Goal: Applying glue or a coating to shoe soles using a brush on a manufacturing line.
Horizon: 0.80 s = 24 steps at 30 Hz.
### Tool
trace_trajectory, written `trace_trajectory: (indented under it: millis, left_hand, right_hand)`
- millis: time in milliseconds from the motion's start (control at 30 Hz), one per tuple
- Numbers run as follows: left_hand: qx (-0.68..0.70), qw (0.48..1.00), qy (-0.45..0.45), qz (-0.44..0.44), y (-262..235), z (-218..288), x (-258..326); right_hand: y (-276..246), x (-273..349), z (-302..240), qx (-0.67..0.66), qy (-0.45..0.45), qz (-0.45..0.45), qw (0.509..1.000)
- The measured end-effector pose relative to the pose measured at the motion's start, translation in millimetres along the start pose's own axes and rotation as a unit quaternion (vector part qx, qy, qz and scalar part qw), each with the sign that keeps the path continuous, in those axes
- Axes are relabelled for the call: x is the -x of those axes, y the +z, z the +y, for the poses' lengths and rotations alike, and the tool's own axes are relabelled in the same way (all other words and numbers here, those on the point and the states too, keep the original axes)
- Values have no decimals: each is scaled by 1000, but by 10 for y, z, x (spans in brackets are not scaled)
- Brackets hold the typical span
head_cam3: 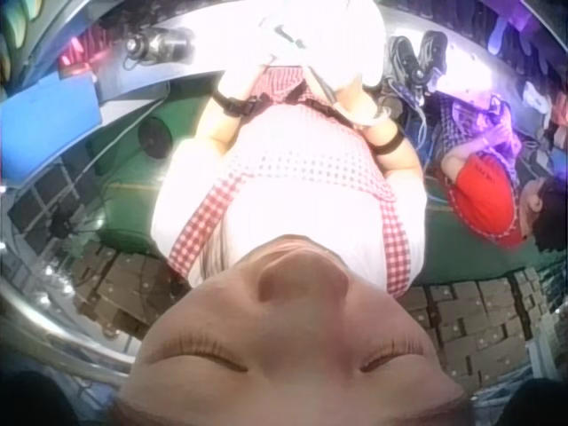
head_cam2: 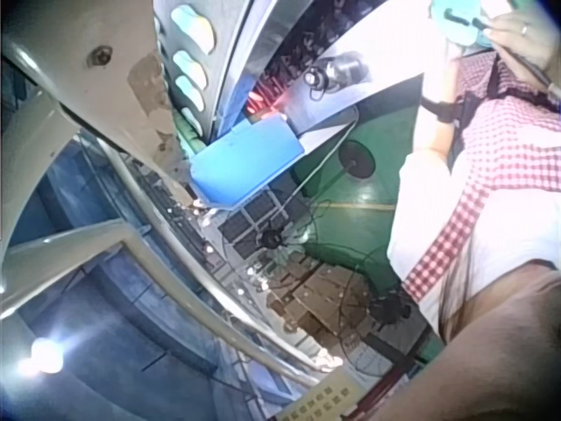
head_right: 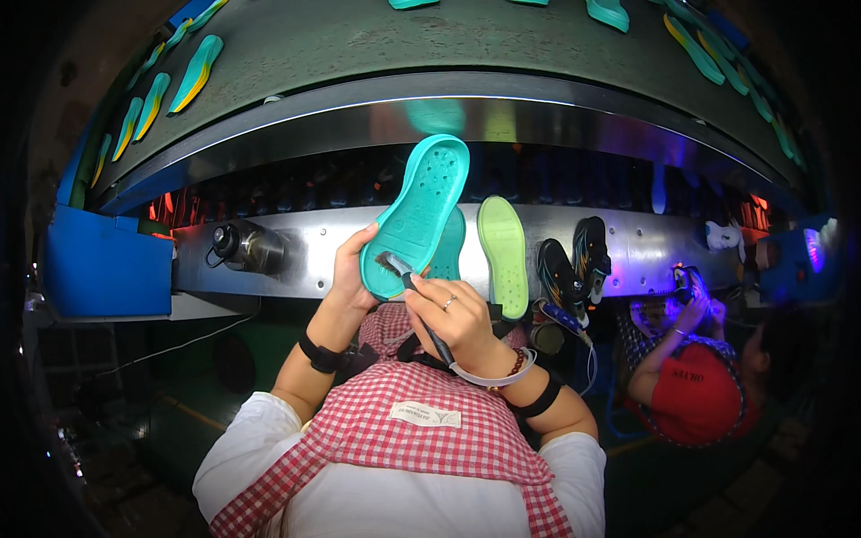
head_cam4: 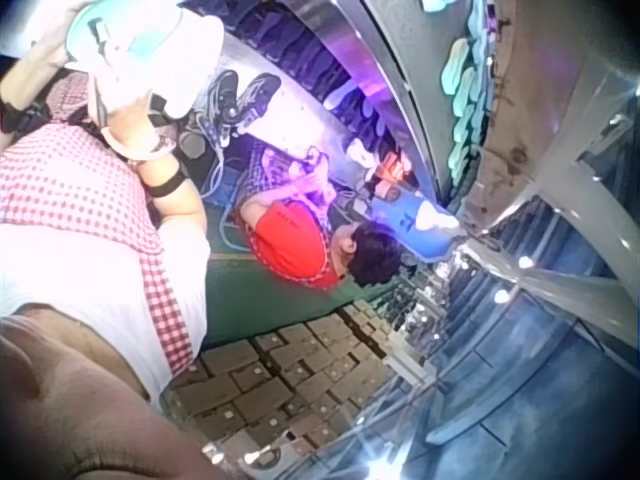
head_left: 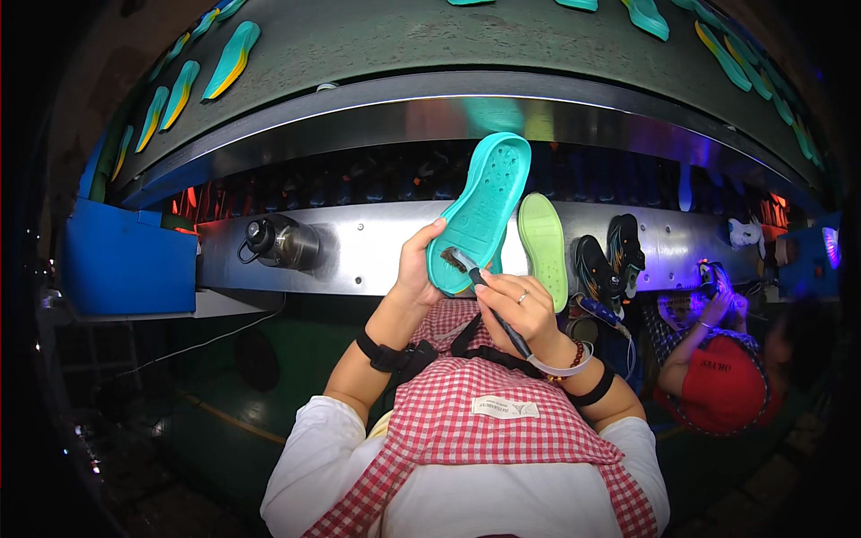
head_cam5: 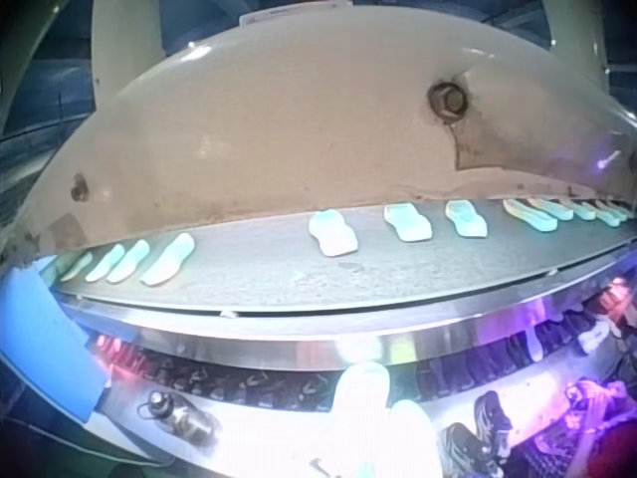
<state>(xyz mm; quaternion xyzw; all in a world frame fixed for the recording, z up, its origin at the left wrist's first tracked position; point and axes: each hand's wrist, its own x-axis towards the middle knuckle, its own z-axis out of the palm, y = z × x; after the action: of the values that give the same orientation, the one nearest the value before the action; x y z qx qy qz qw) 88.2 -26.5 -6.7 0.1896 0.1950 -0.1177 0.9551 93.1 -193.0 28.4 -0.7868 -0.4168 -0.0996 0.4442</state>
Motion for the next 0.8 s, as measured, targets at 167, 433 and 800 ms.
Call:
trace_trajectory:
  millis: [167,433,800]
  left_hand:
    - [3,1000,5,-8,-8,-31,-5]
    - [24,996,-20,85,86,-215,42]
    - [-8,997,-46,59,47,-234,106]
  right_hand:
    - [55,18,-42,29,-1,13,1000]
    - [42,-17,171,88,80,72,990]
    - [-13,-137,556,-72,244,130,958]
